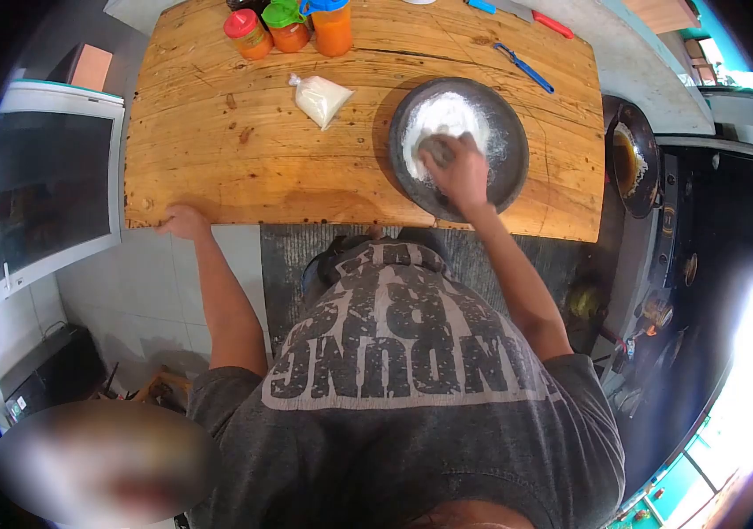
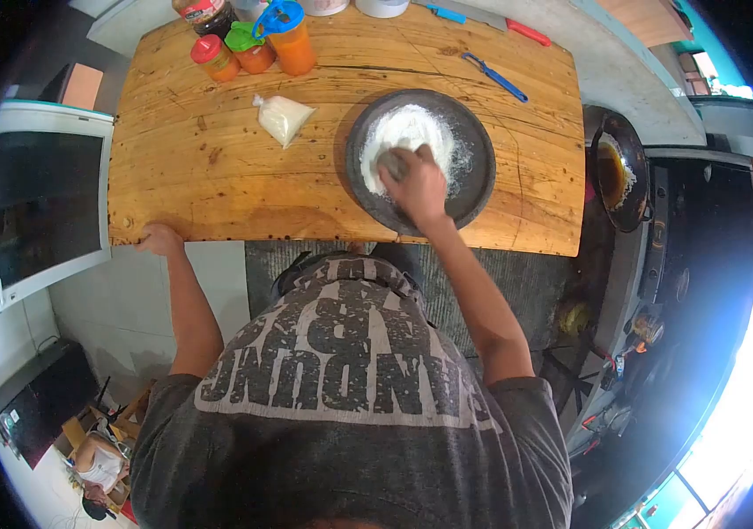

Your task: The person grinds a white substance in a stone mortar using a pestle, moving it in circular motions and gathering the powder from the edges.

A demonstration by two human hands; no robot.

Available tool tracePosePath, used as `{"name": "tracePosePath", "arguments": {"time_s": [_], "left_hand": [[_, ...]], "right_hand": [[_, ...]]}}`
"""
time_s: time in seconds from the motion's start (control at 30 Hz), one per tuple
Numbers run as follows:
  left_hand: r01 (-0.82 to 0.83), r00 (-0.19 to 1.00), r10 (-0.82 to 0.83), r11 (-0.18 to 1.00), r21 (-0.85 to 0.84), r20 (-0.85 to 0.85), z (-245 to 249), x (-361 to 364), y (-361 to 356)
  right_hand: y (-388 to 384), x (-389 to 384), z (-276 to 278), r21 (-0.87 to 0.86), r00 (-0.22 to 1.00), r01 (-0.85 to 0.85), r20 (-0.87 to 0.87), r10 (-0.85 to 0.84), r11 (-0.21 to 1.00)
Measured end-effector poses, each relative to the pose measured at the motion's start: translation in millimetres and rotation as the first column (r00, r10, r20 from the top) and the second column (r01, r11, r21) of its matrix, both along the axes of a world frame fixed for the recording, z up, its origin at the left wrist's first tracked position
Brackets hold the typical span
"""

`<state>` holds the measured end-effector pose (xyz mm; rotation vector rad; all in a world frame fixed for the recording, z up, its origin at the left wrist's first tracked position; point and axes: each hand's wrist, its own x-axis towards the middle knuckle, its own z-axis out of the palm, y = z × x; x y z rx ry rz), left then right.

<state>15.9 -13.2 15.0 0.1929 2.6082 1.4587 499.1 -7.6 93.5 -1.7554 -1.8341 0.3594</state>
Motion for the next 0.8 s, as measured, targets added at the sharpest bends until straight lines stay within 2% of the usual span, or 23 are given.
{"name": "tracePosePath", "arguments": {"time_s": [0.03,0.07,0.13,0.23,0.27,0.37,0.4,0.5,0.53,0.63,0.67,0.8], "left_hand": [[0.011,1.0,-0.01,1.0,0.013,-0.025,-9.2,-6.7,-1.6],[0.026,0.999,-0.025,0.999,0.026,-0.048,-18.0,-12.7,-2.1],[0.017,1.0,-0.017,0.999,0.044,0.011,-5.9,-2.0,-2.4],[0.005,1.0,-0.006,0.998,0.055,0.015,-15.1,-11.2,0.9],[0.006,1.0,-0.007,0.999,0.048,0.003,-21.0,-14.2,-0.7],[0.008,1.0,-0.009,0.996,0.087,0.011,-15.9,-10.6,-1.0],[0.015,1.0,-0.015,0.997,0.075,0.001,-20.4,-11.6,-2.7],[0.025,0.999,-0.023,0.997,0.073,-0.022,-26.5,-20.8,-3.1],[0.028,1.0,-0.027,0.996,0.082,-0.01,-21.2,-14.8,-2.7],[0.005,0.999,-0.009,0.996,0.084,0.048,-11.8,-8.8,-0.5],[-0.012,0.998,0.007,0.997,0.076,0.069,-10.9,-8.7,-1.6],[0.007,0.998,-0.009,0.999,0.038,0.054,-10.5,-8.4,-2.2]], "right_hand": [[9.3,1.6,1.0,-0.017,1.0,0.013,0.005,-0.013,1.0],[10.9,8.8,-0.8,-0.107,0.997,-0.005,-0.072,-0.002,0.994],[13.7,34.6,0.3,-0.268,0.977,-0.069,-0.213,0.01,0.961],[-26.3,50.0,-6.3,-0.255,0.96,-0.133,-0.272,0.062,0.958],[-37.7,35.9,13.8,-0.278,0.984,-0.101,-0.168,0.055,0.955],[-34.2,2.6,11.4,-0.145,0.999,0.003,0.052,0.005,0.989],[-21.0,-1.6,6.9,-0.082,1.0,0.019,0.025,-0.017,0.996],[15.3,9.6,6.9,-0.087,1.0,0.009,-0.002,-0.009,0.996],[19.5,20.0,3.5,-0.101,0.997,-0.036,-0.067,0.03,0.994],[-4.8,46.0,13.7,-0.345,0.998,-0.039,-0.059,0.02,0.938],[-23.4,49.0,5.6,-0.287,0.992,-0.042,-0.129,0.005,0.957],[-45.0,15.7,0.5,0.016,0.999,0.006,0.038,-0.006,1.0]]}}
